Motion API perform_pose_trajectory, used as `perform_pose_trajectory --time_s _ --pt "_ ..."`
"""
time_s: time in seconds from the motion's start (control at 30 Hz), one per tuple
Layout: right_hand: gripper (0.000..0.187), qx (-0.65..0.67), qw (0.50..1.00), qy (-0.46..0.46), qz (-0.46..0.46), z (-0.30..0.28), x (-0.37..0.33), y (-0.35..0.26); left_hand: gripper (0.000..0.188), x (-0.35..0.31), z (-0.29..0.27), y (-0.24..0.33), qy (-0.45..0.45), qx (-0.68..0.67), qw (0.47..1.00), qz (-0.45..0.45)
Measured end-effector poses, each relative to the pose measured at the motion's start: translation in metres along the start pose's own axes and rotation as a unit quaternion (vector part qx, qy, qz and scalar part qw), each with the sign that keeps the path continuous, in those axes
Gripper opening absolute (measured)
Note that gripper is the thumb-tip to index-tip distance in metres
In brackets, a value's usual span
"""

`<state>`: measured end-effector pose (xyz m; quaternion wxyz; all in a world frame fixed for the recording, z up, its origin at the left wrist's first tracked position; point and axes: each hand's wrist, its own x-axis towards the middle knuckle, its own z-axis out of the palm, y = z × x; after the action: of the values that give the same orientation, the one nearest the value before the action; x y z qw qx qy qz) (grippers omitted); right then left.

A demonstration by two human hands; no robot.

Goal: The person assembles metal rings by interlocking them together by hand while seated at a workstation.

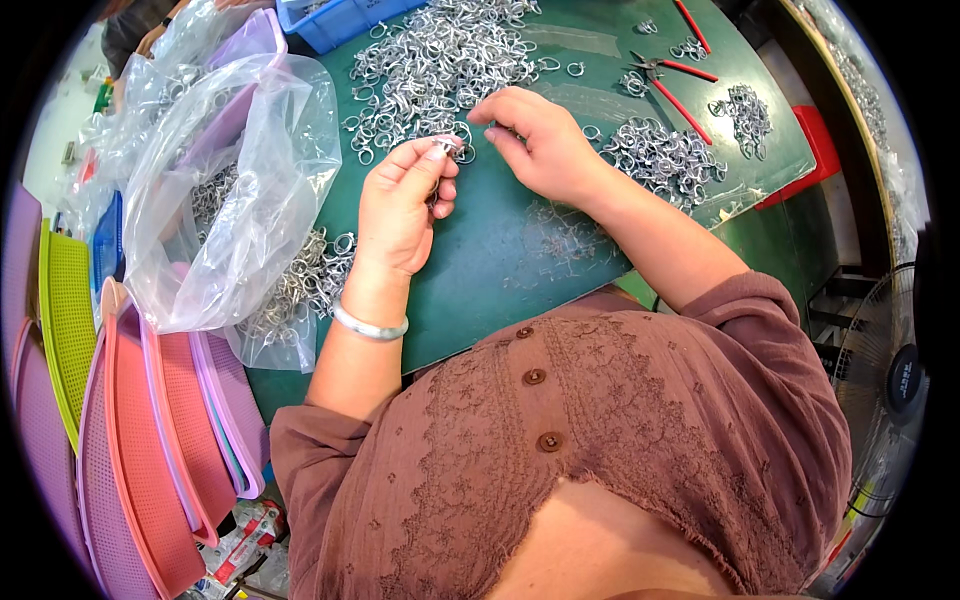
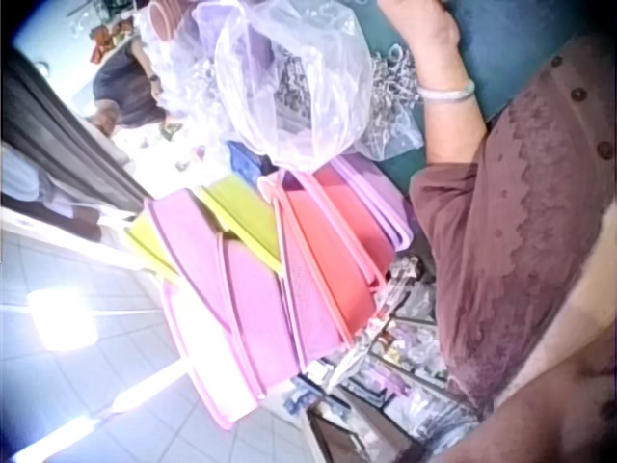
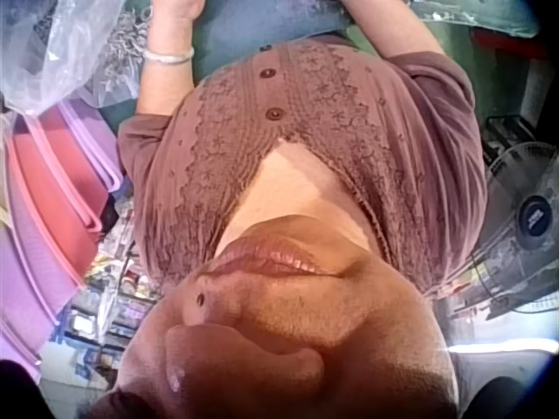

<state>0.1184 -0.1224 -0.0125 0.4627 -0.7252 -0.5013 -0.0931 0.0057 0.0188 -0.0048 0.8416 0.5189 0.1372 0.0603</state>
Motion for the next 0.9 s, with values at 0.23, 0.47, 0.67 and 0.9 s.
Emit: perform_pose_trajectory --time_s 0.23,0.47,0.67,0.9 --pt "0.013 -0.149 0.985 -0.064 -0.061 0.007 0.000 0.000 0.029 0.004 -0.008 0.009 0.002 -0.204 0.979 -0.013" --pt "0.010 -0.141 0.988 -0.051 -0.048 0.012 0.004 0.003 0.016 0.005 -0.008 0.003 0.084 -0.111 0.990 -0.025" --pt "0.014 0.106 0.978 -0.029 0.176 0.004 0.007 0.001 0.011 0.003 -0.003 0.003 0.082 -0.033 0.996 -0.019" --pt "0.016 0.269 0.915 -0.048 0.296 -0.001 0.011 -0.006 0.012 -0.003 0.013 0.000 0.047 0.058 0.997 0.005"
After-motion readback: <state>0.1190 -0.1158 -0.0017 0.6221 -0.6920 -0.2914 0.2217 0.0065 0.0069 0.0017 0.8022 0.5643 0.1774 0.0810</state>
